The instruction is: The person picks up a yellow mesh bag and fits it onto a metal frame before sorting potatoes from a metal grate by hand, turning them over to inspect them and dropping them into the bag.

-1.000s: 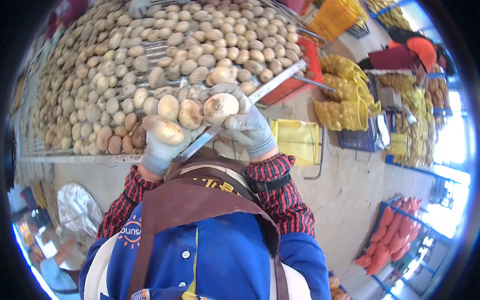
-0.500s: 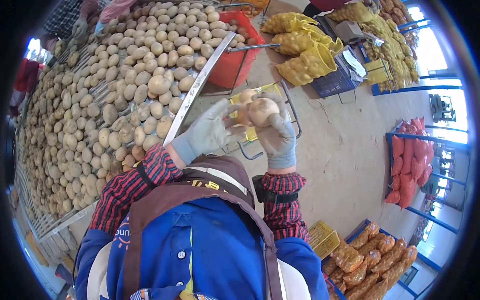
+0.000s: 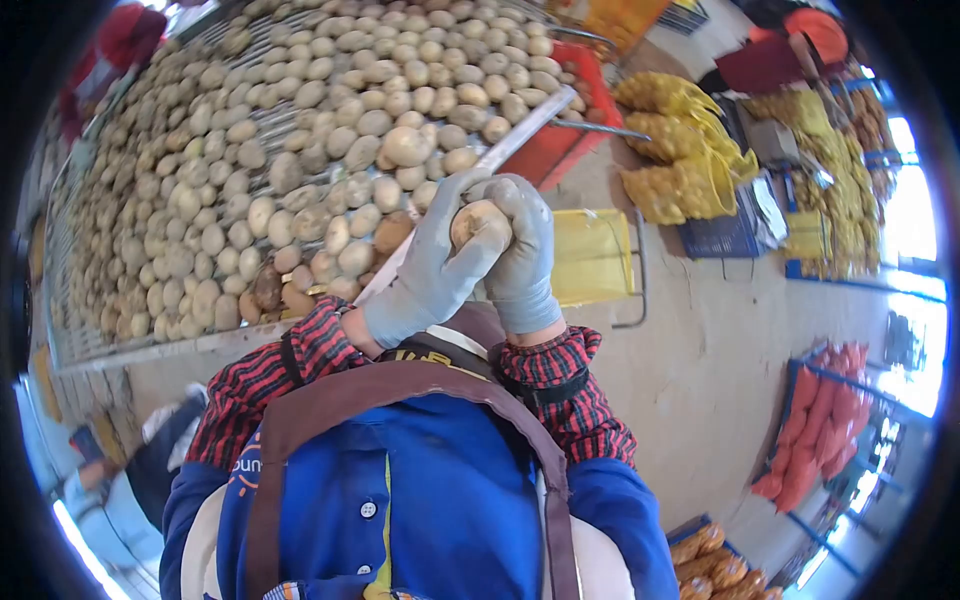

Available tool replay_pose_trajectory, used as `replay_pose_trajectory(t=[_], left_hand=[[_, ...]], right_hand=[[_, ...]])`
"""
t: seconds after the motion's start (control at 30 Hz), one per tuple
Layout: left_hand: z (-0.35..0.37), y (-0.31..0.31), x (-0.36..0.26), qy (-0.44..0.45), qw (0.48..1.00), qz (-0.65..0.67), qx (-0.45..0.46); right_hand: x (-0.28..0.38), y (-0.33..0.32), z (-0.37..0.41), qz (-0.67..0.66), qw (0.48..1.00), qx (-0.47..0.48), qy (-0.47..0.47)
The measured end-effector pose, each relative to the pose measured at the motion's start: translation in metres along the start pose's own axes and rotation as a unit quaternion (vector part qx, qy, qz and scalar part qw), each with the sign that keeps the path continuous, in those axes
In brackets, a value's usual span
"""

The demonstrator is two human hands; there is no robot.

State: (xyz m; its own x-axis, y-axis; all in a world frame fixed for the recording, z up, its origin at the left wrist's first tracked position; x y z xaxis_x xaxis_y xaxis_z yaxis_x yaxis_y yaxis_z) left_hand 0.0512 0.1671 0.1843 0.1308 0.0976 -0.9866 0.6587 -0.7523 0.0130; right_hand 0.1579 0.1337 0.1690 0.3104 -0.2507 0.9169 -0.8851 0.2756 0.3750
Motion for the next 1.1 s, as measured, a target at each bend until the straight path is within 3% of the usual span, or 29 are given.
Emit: replay_pose_trajectory(t=[0.1,0.13,0.17,0.23,0.27,0.3,0.33,0.37,0.4,0.43,0.47,0.5,0.53,0.57,0.63,0.67,0.73,0.77,0.87,0.93,1.0,1.03,1.1], left_hand=[[0.014,-0.029,-0.013,-0.012,0.996,0.062,-0.057],[0.014,-0.045,-0.006,0.037,0.993,-0.040,-0.108],[0.018,-0.060,0.007,0.038,0.990,-0.044,-0.124],[0.029,-0.084,0.002,0.086,0.968,-0.213,-0.097],[0.041,-0.091,-0.001,0.115,0.921,-0.349,-0.127],[0.052,-0.101,-0.006,0.110,0.918,-0.353,-0.142],[0.063,-0.109,-0.011,0.086,0.906,-0.387,-0.150],[0.077,-0.122,0.000,0.064,0.941,-0.300,-0.141],[0.090,-0.135,0.012,0.043,0.968,-0.206,-0.139],[0.101,-0.148,0.015,0.022,0.983,-0.114,-0.143],[0.122,-0.157,0.024,-0.077,0.978,0.064,-0.183],[0.139,-0.160,0.032,-0.170,0.931,0.241,-0.214],[0.156,-0.165,0.051,-0.210,0.850,0.394,-0.279],[0.163,-0.167,0.052,-0.209,0.845,0.396,-0.291],[0.160,-0.158,0.031,-0.063,0.800,0.580,-0.138],[0.169,-0.161,0.041,-0.057,0.784,0.587,-0.196],[0.178,-0.180,0.051,-0.020,0.758,0.604,-0.246],[0.184,-0.191,0.056,0.013,0.730,0.622,-0.283],[0.215,-0.215,0.049,0.050,0.677,0.650,-0.342],[0.250,-0.230,0.060,0.041,0.661,0.616,-0.426],[0.280,-0.236,0.051,0.068,0.659,0.600,-0.448],[0.294,-0.238,0.047,0.086,0.662,0.588,-0.457],[0.329,-0.240,0.050,0.106,0.641,0.580,-0.491]], right_hand=[[-0.010,0.035,-0.015,0.062,0.997,0.051,-0.013],[-0.014,0.047,-0.017,0.034,0.998,0.051,0.020],[-0.019,0.058,-0.017,0.009,0.997,0.050,0.054],[-0.037,0.080,-0.021,-0.079,0.991,0.090,0.065],[-0.041,0.090,-0.026,-0.026,0.993,0.109,0.037],[-0.046,0.099,-0.032,0.026,0.992,0.127,0.006],[-0.050,0.110,-0.034,0.181,0.956,0.203,-0.109],[-0.055,0.119,-0.032,0.310,0.888,0.237,-0.242],[-0.080,0.119,-0.036,0.224,0.932,0.260,-0.112],[-0.089,0.126,-0.036,0.203,0.935,0.287,-0.053],[-0.098,0.133,-0.036,0.183,0.933,0.308,0.008],[-0.108,0.139,-0.034,0.167,0.928,0.326,0.069],[-0.131,0.136,-0.033,0.138,0.922,0.300,0.203],[-0.152,0.134,-0.025,0.110,0.896,0.269,0.336],[-0.145,0.167,-0.022,0.068,0.908,0.289,0.297],[-0.117,0.200,-0.027,0.104,0.897,0.399,0.161],[-0.120,0.232,-0.025,0.076,0.846,0.521,0.084],[-0.132,0.240,-0.034,0.073,0.841,0.530,0.086],[-0.157,0.266,-0.077,0.414,0.761,0.497,-0.055],[-0.189,0.269,-0.091,0.475,0.704,0.481,-0.217],[-0.222,0.264,-0.124,0.603,0.591,0.504,-0.183],[-0.220,0.264,-0.135,0.609,0.602,0.406,-0.318],[-0.227,0.282,-0.145,0.666,0.597,0.277,-0.352]])
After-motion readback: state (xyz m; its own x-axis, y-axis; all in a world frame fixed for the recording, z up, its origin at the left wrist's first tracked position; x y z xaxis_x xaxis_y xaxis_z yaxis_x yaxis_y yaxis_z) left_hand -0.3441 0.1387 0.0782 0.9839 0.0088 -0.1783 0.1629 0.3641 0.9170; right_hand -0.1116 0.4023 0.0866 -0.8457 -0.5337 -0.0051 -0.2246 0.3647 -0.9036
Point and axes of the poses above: each hand's wrist, its own z-axis away from the middle knuckle, its own y-axis out of the palm, x = y × z, the point moved 6 cm from there along -z, towards the middle knuckle, and after that the axes turned 10 degrees about x, right-handed, at the moved point
